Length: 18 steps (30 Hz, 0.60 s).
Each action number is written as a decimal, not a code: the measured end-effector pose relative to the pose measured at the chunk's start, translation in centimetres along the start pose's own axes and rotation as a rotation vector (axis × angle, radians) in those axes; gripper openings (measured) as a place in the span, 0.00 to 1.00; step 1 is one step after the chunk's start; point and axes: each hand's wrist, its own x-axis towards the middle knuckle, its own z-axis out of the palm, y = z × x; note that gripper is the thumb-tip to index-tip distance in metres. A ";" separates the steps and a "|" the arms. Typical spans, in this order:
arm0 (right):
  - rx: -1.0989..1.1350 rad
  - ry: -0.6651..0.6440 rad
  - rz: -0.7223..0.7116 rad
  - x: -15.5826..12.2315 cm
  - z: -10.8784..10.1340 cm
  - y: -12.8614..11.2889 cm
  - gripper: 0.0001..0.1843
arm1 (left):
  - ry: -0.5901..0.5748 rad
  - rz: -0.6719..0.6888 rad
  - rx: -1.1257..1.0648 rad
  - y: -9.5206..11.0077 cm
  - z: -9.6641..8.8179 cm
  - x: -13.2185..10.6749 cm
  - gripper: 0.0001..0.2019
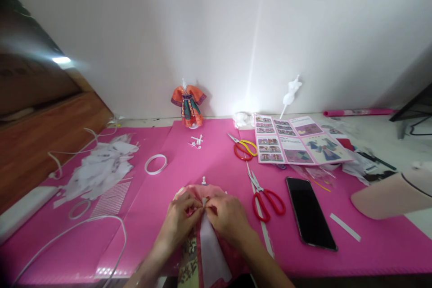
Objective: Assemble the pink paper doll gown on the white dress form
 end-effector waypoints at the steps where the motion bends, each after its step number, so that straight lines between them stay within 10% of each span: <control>1: 0.001 -0.001 -0.001 0.0 -0.1 0.0 0.13 | 0.000 0.000 0.005 0.1 -0.1 0.0 0.09; 18: 0.061 0.018 0.075 0.1 0.3 0.1 0.08 | 0.004 0.002 0.019 0.4 -0.3 -0.1 0.09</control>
